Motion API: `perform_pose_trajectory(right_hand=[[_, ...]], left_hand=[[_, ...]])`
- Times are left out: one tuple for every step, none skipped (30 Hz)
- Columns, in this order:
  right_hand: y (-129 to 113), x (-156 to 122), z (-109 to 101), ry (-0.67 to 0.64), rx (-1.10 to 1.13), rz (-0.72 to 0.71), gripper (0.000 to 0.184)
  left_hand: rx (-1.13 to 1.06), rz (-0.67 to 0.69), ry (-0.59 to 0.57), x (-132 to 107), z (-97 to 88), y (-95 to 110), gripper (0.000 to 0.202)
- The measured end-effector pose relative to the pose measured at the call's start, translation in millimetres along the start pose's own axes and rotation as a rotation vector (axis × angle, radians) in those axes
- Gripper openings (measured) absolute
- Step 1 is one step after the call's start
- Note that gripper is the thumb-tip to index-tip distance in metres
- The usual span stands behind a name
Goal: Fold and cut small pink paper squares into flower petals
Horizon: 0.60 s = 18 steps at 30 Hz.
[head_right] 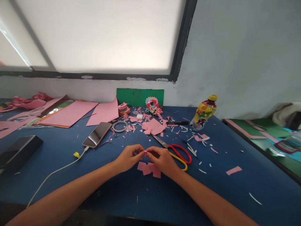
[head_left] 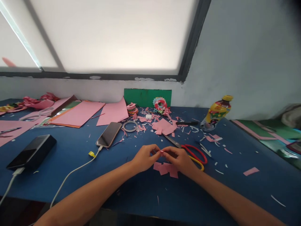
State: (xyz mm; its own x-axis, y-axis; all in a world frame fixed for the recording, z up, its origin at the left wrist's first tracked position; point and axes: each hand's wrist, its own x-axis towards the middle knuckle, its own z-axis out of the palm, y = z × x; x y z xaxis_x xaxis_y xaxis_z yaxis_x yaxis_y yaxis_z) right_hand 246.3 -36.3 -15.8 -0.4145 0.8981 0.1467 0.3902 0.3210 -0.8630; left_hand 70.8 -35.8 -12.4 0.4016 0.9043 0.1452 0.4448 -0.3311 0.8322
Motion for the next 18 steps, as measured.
perform_pose_trajectory(right_hand=[[-0.1,0.2,0.5,0.006,-0.016,-0.001,0.022],[-0.2,0.2,0.9,0.009,-0.035,0.002,0.022],[-0.2,0.0,1.1,0.01,-0.056,0.004,0.022],[0.1,-0.2,1.3,0.012,-0.076,0.009,0.022],[0.7,-0.4,1.3,0.009,-0.095,0.017,0.023],[1.4,-0.5,1.2,0.017,-0.104,0.022,0.023],[2.1,-0.6,1.1,0.01,-0.115,0.026,0.023],[2.7,-0.7,0.9,0.006,-0.126,0.026,0.024],[3.0,-0.7,0.8,0.001,-0.137,0.024,0.024],[3.0,-0.8,0.6,-0.008,-0.148,0.022,0.025],[2.6,-0.9,0.5,-0.013,-0.157,0.021,0.025],[2.0,-0.9,0.4,-0.019,-0.163,0.022,0.026],[1.3,-1.0,0.4,-0.023,-0.166,0.022,0.026],[0.5,-1.1,0.5,-0.024,-0.168,0.022,0.026],[-0.1,-1.2,0.6,-0.024,-0.171,0.02,0.025],[-0.6,-1.3,0.7,-0.024,-0.174,0.017,0.025],[-0.8,-1.5,0.9,-0.023,-0.178,0.011,0.024],[-0.8,-1.7,1.1,-0.022,-0.183,0.005,0.023]], left_hand=[[0.012,0.003,-0.003,-0.2,0.3,-0.3,0.025],[0.026,0.004,-0.008,-0.5,0.6,-0.5,0.024],[0.041,0.003,-0.013,-0.9,0.9,-0.6,0.023],[0.056,0.0,-0.018,-1.3,1.2,-0.7,0.023],[0.07,-0.004,-0.021,-1.7,1.3,-0.9,0.022],[0.082,-0.008,-0.022,-2.0,1.3,-1.2,0.022],[0.093,-0.012,-0.021,-2.1,1.3,-1.5,0.022],[0.101,-0.015,-0.019,-2.2,1.2,-1.8,0.023],[0.107,-0.017,-0.017,-2.2,1.0,-2.1,0.024],[0.11,-0.018,-0.016,-2.2,0.9,-2.2,0.024],[0.113,-0.017,-0.015,-2.2,0.9,-2.3,0.025],[0.114,-0.016,-0.014,-2.2,1.0,-2.3,0.025],[0.114,-0.015,-0.012,-2.2,1.3,-2.4,0.025],[0.114,-0.014,-0.01,-2.3,1.7,-2.4,0.025],[0.114,-0.014,-0.006,-2.5,2.2,-2.5,0.025],[0.114,-0.015,-0.002,-2.7,2.8,-2.7,0.024],[0.115,-0.017,0.002,-2.9,3.5,-2.9,0.024],[0.117,-0.02,0.006,-3.2,4.2,-3.2,0.025]])
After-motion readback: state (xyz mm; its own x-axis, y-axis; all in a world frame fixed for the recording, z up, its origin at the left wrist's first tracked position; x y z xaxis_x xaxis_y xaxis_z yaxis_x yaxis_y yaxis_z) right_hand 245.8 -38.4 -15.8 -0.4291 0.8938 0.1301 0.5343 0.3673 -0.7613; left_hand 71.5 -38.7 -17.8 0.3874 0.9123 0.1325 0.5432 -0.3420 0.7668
